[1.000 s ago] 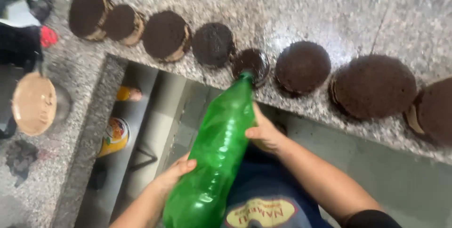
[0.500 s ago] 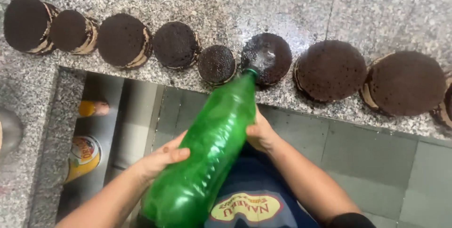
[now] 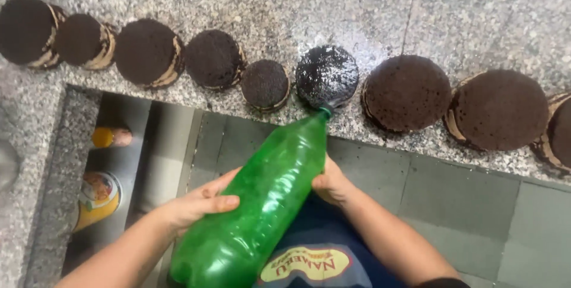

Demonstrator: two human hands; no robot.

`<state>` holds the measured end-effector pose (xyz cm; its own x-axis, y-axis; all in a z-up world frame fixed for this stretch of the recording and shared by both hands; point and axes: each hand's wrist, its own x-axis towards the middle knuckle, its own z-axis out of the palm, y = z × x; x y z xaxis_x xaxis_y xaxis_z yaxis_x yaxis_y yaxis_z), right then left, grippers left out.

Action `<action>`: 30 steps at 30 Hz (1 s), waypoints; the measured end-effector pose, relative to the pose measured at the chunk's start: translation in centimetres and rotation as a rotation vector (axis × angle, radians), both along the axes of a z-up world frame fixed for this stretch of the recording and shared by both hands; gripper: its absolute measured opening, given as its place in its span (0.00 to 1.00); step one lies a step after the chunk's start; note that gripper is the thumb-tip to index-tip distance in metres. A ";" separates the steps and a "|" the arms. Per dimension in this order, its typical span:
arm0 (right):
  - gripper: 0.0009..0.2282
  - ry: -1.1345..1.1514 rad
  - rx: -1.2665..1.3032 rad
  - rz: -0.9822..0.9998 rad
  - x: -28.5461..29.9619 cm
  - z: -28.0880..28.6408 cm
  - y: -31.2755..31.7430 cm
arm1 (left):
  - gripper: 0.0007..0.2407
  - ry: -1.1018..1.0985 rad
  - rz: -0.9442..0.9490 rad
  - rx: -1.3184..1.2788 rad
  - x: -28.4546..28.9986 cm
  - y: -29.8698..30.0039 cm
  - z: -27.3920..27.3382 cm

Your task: Assembling multi-layered chocolate cakes by stacking cake layers, adding chocolate chips, and applying chocolate sauce and frosting.

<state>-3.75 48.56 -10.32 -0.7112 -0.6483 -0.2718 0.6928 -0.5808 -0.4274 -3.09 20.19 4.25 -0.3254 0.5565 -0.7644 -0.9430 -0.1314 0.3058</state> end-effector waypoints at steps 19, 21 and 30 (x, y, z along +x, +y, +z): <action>0.55 0.069 -0.012 0.263 -5.4 1.8 -16.0 | 0.35 -0.349 0.631 -0.391 11.7 -7.1 -0.3; 0.55 0.020 -0.001 0.276 -6.3 2.3 -17.0 | 0.31 -0.033 0.678 -0.034 13.5 -10.0 -6.2; 0.56 0.017 0.111 0.067 -1.0 2.5 -10.9 | 0.39 0.037 0.284 0.105 7.3 -10.1 -3.9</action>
<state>-4.78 37.62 -7.81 -0.6725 -0.6611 -0.3328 0.7205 -0.4818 -0.4988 4.22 10.10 0.34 -0.5058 0.5147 -0.6923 -0.8525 -0.4211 0.3097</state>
